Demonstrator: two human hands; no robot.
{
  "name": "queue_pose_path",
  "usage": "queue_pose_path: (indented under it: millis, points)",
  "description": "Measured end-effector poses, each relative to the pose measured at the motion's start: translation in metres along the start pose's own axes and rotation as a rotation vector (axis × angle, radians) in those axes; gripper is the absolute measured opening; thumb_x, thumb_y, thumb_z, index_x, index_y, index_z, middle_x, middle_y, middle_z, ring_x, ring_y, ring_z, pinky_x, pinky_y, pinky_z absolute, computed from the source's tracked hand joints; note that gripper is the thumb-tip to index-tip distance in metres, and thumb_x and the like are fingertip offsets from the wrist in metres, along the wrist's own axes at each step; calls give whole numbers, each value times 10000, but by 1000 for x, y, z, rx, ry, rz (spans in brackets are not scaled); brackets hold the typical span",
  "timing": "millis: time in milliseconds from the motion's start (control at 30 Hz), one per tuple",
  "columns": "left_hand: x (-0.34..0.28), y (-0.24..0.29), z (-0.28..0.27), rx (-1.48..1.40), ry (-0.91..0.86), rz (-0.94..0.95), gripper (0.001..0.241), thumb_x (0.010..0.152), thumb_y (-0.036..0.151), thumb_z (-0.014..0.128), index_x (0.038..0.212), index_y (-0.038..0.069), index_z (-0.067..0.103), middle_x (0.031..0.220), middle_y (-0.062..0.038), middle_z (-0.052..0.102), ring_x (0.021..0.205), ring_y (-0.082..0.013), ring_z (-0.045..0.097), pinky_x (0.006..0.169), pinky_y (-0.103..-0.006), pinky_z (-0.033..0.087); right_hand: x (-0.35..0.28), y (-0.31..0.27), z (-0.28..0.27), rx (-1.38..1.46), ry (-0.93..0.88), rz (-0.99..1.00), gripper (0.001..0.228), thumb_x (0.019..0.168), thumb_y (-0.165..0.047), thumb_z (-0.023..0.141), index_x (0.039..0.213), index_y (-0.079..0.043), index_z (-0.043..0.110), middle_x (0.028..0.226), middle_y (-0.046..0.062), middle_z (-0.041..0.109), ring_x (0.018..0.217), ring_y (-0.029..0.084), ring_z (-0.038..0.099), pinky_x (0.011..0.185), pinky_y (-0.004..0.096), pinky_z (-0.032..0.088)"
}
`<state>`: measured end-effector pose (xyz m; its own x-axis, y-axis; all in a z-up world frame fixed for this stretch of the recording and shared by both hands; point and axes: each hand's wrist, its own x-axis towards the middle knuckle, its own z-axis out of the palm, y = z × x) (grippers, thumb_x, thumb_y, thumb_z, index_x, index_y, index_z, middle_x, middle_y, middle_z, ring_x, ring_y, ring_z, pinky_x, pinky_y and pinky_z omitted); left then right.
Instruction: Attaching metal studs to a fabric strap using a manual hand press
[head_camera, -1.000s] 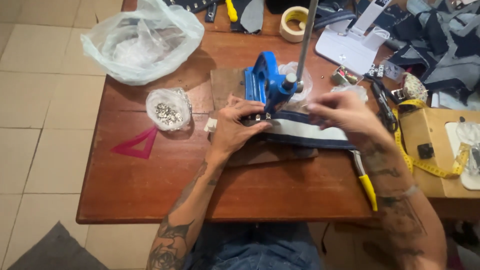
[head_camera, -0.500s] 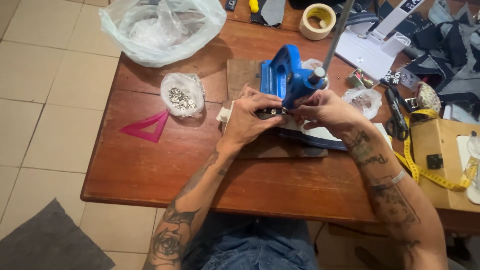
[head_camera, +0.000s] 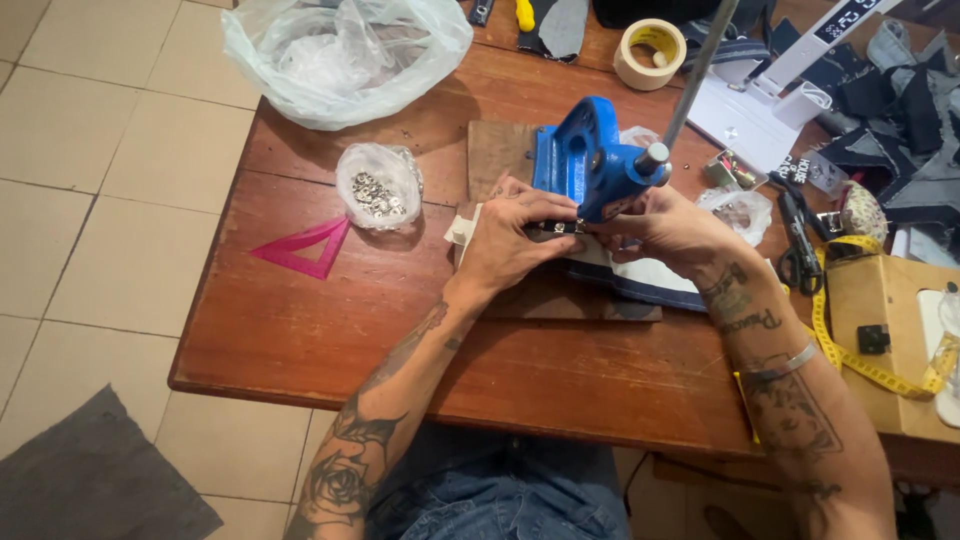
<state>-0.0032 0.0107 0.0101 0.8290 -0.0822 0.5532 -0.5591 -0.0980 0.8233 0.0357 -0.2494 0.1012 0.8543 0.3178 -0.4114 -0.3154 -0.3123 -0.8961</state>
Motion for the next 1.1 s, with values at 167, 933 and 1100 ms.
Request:
queue_pose_path:
  millis: [167,933,1100]
  points:
    - [1,2,-1,-16,1,0,353,924,312,1068,1259,362,970,1289,122,947,1154,-136,753,1063,-276,574,0,-4,3,26,-17,-16,76,986,3,944,983,-14,870,823,103,832,684,176,824,693,416,770]
    - [-2,-9,4,-25,22,-2,367,893,326,1090,1240,361,977,1286,137,946,1185,-134,753,1113,-276,560,0,-4,7,38,21,-49,145,970,26,967,1064,7,859,826,107,812,651,205,820,705,563,796]
    - [1,-8,2,-37,3,-2,376,875,290,1096,1232,330,984,1275,102,955,1175,-161,763,1093,-299,597,15,14,-8,70,40,-47,201,965,89,937,1116,80,806,866,183,792,653,329,836,673,663,775]
